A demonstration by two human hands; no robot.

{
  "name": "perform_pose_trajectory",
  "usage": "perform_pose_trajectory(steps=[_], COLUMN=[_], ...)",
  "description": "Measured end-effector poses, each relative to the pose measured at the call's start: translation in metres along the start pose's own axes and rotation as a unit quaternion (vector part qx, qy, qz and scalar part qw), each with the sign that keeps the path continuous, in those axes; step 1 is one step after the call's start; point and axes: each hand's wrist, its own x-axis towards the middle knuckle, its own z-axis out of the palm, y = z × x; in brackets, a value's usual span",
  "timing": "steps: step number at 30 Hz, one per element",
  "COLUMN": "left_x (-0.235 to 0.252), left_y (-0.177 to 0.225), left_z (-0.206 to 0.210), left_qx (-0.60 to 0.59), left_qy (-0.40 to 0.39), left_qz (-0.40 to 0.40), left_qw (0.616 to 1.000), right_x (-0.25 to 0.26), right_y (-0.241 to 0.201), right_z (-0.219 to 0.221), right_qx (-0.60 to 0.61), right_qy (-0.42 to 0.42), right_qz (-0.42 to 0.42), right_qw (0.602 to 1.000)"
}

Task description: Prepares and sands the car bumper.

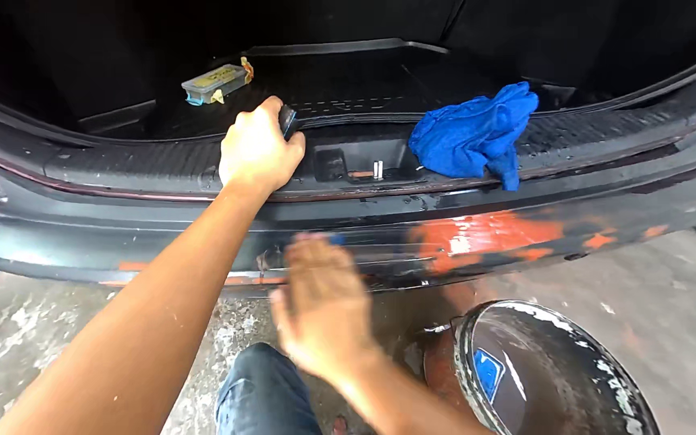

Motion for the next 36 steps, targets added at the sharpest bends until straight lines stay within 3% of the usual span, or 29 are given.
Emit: perform_pose_trajectory(steps=[2,4,6,10,11,13,16,18,21,24,26,28,32,34,36], left_x=[-0.002,-0.002,-0.002,0.001,0.003,0.002,0.000,-0.001,-0.001,0.001,0.003,0.002,0.001,0.001,0.001], left_y=[-0.001,-0.003,-0.003,-0.003,-0.001,-0.001,-0.001,-0.001,-0.004,-0.002,0.001,0.000,-0.001,-0.004,-0.007], left_z=[0.000,0.001,0.001,0.003,0.003,0.004,0.003,0.003,0.004,0.003,0.001,0.002,0.002,0.003,0.003], left_qx=[0.003,0.005,0.002,-0.012,-0.012,-0.012,-0.004,0.001,-0.003,-0.001,0.006,0.014,0.012,0.011,0.012], left_qy=[0.009,0.018,0.021,0.017,0.019,0.023,0.024,0.026,0.034,0.023,0.015,0.013,0.016,0.023,0.030], left_qz=[0.002,0.009,0.013,0.015,0.017,0.019,0.014,0.012,0.020,0.011,0.005,-0.003,-0.008,-0.001,0.012], left_qw=[1.000,1.000,1.000,1.000,1.000,0.999,1.000,1.000,0.999,1.000,1.000,1.000,1.000,1.000,0.999], right_x=[0.015,0.018,-0.002,-0.038,-0.034,-0.022,0.002,0.009,-0.007,-0.033,-0.035,-0.024,0.012,0.024,0.020], right_y=[-0.036,-0.023,0.026,0.146,0.146,0.103,0.034,0.034,0.109,0.232,0.270,0.237,0.095,0.074,0.100], right_z=[0.014,0.011,-0.006,-0.043,-0.043,-0.030,-0.011,-0.014,-0.037,-0.077,-0.096,-0.088,-0.044,-0.044,-0.054], right_qx=[0.045,0.053,0.035,-0.032,-0.041,-0.054,-0.004,-0.001,-0.041,-0.081,-0.067,-0.054,-0.010,0.004,0.004], right_qy=[-0.043,-0.064,-0.018,0.145,0.160,0.128,0.032,-0.025,0.006,0.078,0.125,0.125,-0.007,-0.067,-0.067], right_qz=[-0.081,-0.138,-0.121,0.002,0.035,0.075,0.020,-0.042,-0.067,0.013,0.062,0.062,-0.022,-0.068,-0.080], right_qw=[0.995,0.987,0.992,0.989,0.986,0.987,0.999,0.999,0.997,0.994,0.988,0.989,1.000,0.995,0.995])
